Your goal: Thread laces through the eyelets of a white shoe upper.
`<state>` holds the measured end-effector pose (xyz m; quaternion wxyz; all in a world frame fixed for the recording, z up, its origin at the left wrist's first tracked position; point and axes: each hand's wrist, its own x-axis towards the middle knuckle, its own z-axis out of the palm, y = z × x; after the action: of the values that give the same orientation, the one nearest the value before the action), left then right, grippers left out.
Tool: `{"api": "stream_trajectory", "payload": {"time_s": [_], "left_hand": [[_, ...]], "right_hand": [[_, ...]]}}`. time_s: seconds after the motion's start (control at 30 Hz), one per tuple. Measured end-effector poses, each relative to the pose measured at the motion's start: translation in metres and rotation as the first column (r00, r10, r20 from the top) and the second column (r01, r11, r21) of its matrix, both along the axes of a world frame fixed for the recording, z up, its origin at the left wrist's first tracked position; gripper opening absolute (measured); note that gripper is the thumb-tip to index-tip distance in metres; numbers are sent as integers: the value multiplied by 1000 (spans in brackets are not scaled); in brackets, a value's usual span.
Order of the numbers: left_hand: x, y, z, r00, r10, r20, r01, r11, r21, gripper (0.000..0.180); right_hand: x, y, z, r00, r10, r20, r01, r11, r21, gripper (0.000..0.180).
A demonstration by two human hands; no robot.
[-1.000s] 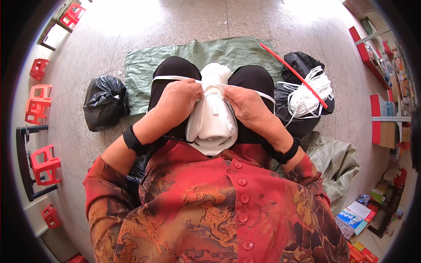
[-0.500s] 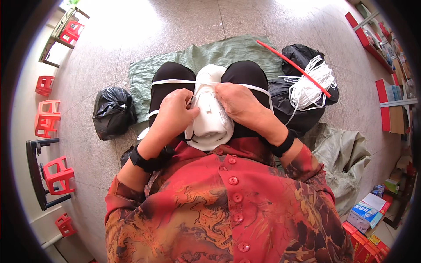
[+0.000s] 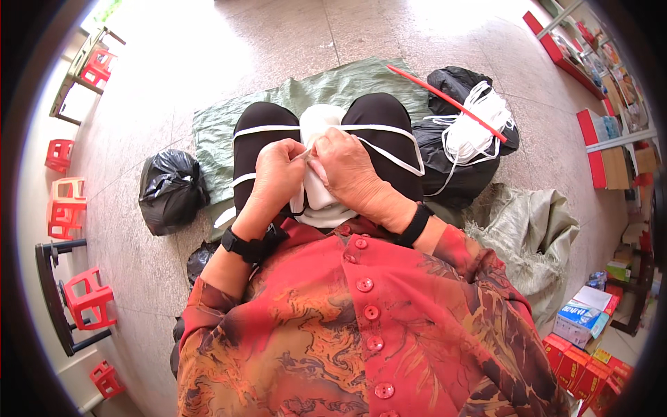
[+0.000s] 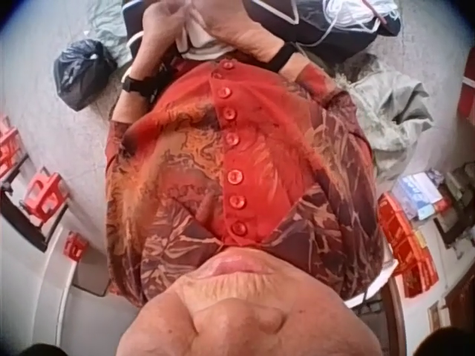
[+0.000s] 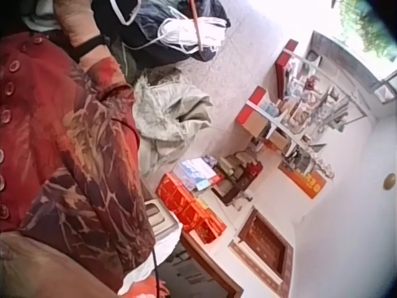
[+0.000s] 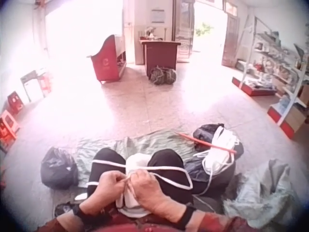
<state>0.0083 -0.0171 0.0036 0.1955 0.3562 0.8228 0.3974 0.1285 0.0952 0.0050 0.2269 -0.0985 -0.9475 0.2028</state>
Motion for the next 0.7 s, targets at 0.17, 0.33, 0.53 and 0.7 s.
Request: {"api": "stream_trajectory", "payload": {"time_s": [0.17, 0.33, 0.53, 0.7], "left_hand": [[-3, 15, 7, 999, -49, 15, 49, 998, -26, 9], [-8, 5, -23, 944, -33, -329, 59, 996, 71, 8], [17, 5, 3, 932, -7, -361, 44, 995, 94, 21], [13, -10, 12, 962, -98, -254, 80, 993, -82, 39]], "right_hand": [[-6, 8, -4, 998, -54, -9, 55, 994, 90, 18], [-18, 2, -22, 997, -6, -83, 16, 993, 118, 16], [-6, 18, -4, 983, 171, -61, -179, 970, -167, 14], [44, 52, 78, 986, 87, 141, -37, 945, -325, 16]]}}
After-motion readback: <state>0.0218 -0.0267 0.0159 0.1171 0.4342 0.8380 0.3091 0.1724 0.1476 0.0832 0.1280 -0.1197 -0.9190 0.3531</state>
